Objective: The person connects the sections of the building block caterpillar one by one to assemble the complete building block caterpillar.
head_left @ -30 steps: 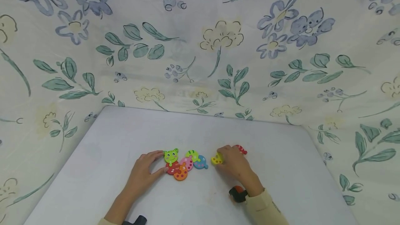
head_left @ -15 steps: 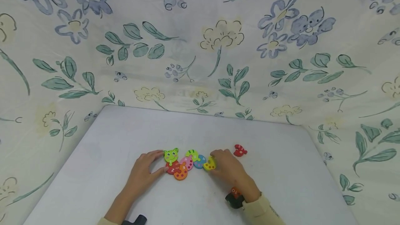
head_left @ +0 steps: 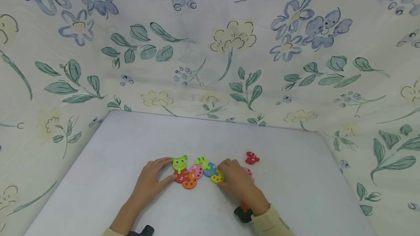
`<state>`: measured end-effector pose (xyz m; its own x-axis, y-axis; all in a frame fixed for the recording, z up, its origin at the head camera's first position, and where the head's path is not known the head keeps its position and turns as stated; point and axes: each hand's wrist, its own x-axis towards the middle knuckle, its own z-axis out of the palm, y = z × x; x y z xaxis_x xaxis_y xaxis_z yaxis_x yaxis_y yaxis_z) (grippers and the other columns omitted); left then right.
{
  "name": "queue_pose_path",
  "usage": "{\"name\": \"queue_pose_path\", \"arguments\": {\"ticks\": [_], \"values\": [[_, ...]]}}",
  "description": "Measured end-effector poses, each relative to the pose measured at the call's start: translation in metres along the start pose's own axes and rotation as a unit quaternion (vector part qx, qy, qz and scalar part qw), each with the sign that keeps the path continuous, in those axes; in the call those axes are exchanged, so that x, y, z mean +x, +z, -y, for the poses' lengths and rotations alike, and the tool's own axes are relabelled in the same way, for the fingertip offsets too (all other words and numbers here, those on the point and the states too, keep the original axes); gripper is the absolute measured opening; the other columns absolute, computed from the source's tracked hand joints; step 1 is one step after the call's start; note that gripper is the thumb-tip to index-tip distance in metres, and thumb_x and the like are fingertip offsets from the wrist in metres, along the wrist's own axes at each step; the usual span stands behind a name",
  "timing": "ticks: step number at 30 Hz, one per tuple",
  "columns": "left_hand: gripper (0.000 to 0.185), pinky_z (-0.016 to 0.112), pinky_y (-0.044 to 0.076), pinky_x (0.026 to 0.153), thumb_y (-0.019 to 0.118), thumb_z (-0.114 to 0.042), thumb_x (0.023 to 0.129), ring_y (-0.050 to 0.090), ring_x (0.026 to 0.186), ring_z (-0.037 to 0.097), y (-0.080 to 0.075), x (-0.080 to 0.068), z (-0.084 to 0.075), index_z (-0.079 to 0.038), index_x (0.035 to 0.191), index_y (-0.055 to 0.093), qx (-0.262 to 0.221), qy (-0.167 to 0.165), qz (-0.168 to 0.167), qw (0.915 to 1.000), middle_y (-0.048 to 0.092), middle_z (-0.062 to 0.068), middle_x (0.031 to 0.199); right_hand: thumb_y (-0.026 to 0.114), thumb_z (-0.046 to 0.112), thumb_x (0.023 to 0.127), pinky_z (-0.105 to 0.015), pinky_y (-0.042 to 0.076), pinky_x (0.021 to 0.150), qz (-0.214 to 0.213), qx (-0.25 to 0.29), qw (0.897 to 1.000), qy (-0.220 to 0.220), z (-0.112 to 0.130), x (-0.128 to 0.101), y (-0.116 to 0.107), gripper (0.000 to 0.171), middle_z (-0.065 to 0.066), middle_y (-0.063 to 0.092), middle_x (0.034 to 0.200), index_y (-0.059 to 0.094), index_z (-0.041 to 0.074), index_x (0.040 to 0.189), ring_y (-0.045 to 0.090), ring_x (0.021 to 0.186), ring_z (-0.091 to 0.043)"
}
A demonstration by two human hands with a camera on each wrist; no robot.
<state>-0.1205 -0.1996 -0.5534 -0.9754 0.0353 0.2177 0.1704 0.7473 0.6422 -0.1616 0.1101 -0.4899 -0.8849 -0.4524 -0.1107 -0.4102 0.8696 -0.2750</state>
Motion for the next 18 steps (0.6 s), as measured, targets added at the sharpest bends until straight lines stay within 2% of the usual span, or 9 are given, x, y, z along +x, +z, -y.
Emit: {"name": "queue_pose_path", "arguments": {"ticks": [5,10,15,18], "values": [[0.064,0.058,0.047,0.107,0.088,-0.035,0.086,0.054,0.128,0.030,0.000,0.001,-0.001,-0.015,0.141,0.064,0.003,0.002,0.000,1.0000,0.062,0.007,0.145,0.092,0.031,0.081,-0.038,0.058,0.094,-0.005,0.001,1.000,0.011,0.001,-0.001,0.002,0.058,-0.004,0.065,0.128,0.070,0.013,0.131,0.057,0.115,-0.024],[0.063,0.058,0.047,0.107,0.088,-0.035,0.086,0.055,0.128,0.030,0.000,0.002,-0.003,-0.015,0.141,0.065,0.003,0.005,-0.002,1.0000,0.062,0.007,0.145,0.092,0.031,0.081,-0.040,0.057,0.098,0.000,0.003,1.000,0.020,-0.002,-0.001,0.002,0.062,-0.005,0.064,0.131,0.067,0.013,0.135,0.056,0.118,-0.025],[0.062,0.058,0.047,0.106,0.088,-0.035,0.086,0.055,0.127,0.030,0.000,0.002,-0.002,-0.015,0.140,0.065,0.005,0.008,-0.004,0.9999,0.062,0.007,0.144,0.086,0.028,0.087,-0.044,0.054,0.103,0.020,0.010,1.000,0.013,-0.011,-0.006,-0.003,0.060,-0.006,0.064,0.135,0.064,0.011,0.140,0.057,0.124,-0.026],[0.062,0.058,0.046,0.107,0.087,-0.035,0.087,0.055,0.127,0.030,0.000,0.001,-0.001,-0.015,0.141,0.064,0.010,0.008,-0.003,0.9999,0.062,0.006,0.145,0.083,0.027,0.090,-0.048,0.052,0.106,0.026,0.035,0.999,0.014,-0.018,-0.012,-0.008,0.057,-0.006,0.064,0.136,0.063,0.011,0.141,0.058,0.127,-0.027]]}}
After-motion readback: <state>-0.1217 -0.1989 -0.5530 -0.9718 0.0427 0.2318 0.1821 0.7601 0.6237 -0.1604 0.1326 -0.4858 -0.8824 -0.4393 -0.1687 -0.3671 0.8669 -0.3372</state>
